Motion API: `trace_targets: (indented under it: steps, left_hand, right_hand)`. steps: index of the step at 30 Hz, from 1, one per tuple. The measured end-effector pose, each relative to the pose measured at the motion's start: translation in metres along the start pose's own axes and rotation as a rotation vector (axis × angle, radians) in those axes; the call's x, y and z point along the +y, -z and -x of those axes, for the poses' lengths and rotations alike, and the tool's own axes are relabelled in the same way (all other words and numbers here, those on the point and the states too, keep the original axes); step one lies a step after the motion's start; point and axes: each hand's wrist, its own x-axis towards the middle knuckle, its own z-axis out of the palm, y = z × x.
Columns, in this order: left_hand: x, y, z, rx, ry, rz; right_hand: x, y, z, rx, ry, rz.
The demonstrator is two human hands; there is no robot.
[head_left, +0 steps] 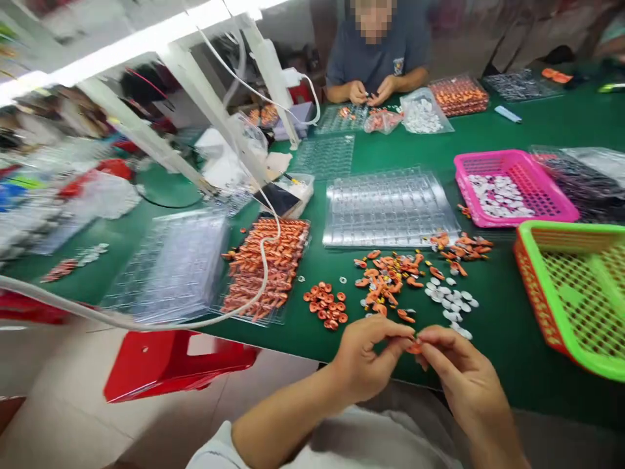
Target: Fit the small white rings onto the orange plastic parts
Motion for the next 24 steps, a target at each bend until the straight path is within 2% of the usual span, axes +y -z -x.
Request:
trace_targets:
  steps: [5,9,14,19,24]
  left_hand:
    - [-0.002,0.003,0.002,-0.038,0.181,0.016]
    - [-0.001,0.002,0.001,-0.095,0.315,0.092]
    - [0.001,0.0,-0.003,-0.16,0.428,0.208]
    - [0.0,-0.003,-0.004,-0.195,0.537,0.407]
    - [-0.001,0.0,-0.004,-0.258,0.565,0.459]
  right_hand:
    - [-0.013,-0.001,0.005,-0.011,0.273,0.322]
    - [-0.021,0.003,0.007,-0.035,0.369,0.511]
    - [-0.026,0.01,0.007,-0.094,0.444,0.53]
    - [-0.026,0.011,0.006,-0.077,0.463,0.54]
    - [-0.026,0.013,0.006,-0.11,0.477,0.542]
